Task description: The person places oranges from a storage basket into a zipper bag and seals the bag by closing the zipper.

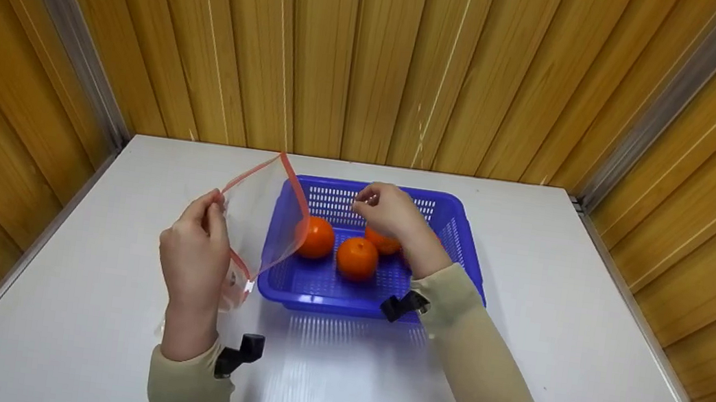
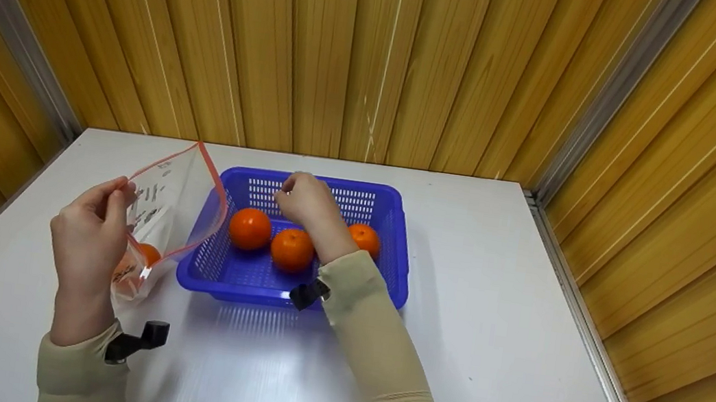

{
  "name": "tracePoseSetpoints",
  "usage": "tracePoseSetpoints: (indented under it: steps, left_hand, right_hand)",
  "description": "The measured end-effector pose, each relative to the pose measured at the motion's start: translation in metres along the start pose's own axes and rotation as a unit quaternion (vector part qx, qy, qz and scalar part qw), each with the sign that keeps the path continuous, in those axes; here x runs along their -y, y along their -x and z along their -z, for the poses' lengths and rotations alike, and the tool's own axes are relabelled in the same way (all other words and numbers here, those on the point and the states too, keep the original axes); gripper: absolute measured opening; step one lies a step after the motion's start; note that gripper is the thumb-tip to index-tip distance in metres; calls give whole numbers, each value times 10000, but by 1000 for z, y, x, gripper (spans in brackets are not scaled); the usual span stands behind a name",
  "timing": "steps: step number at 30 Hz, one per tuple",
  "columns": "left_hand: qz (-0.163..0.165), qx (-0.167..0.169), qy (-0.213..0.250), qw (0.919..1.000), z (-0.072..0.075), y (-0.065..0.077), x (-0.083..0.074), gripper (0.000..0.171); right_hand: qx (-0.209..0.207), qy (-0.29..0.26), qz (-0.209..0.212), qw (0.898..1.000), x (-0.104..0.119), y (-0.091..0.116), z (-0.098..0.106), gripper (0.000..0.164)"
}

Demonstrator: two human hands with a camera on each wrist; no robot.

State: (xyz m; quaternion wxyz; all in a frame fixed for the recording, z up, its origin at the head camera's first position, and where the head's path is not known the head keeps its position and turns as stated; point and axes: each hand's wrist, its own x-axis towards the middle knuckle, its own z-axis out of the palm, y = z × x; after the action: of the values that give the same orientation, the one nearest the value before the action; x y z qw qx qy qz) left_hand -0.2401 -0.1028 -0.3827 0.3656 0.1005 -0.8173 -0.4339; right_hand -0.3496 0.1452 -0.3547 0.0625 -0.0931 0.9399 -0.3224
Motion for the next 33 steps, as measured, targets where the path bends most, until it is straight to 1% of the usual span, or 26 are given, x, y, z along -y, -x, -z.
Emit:
tracePoseSetpoints:
  steps: [5,11,14,18,20,22,24,27,33]
  left_hand:
    - [92,80,5,9999,1,0,-1,28]
    - [167,150,35,9997,2,0,-2,28]
    - [179,158,41,9997,3,-1,-2,29]
    - [203,188,71,9996,2,-1,-2,29]
    - [198,203,101,9995,2,-1,-2,29]
    - [158,191,113,9996,1,-1,-1,29]
    - [112,166,100,9997,1,-1,-1,28]
    - [86,148,70,9998,0,-1,0,28]
    - [135,164,74,9997,0,-1,1,28]
  right_hand:
    - [160,236,-129,9995,-17,-13,12,35]
    - [369,552,-514,9965,-36,-27,22,43]
    - [491,650,-714,9941,-44,-32,25,48]
    - [539,820,-895,9911,-58,-37,25,54]
    - [552,820,-1014,9899,-65,-39,25,56]
    - [592,710,-1219,9882,-71,-41,25,58]
    - [654,606,-1423,9858,-76,-42,25,59]
    - [752,612,-1662,9813,-81,-43,24,59]
    - [952,966,-1927,9718,-88,-45,20,51]
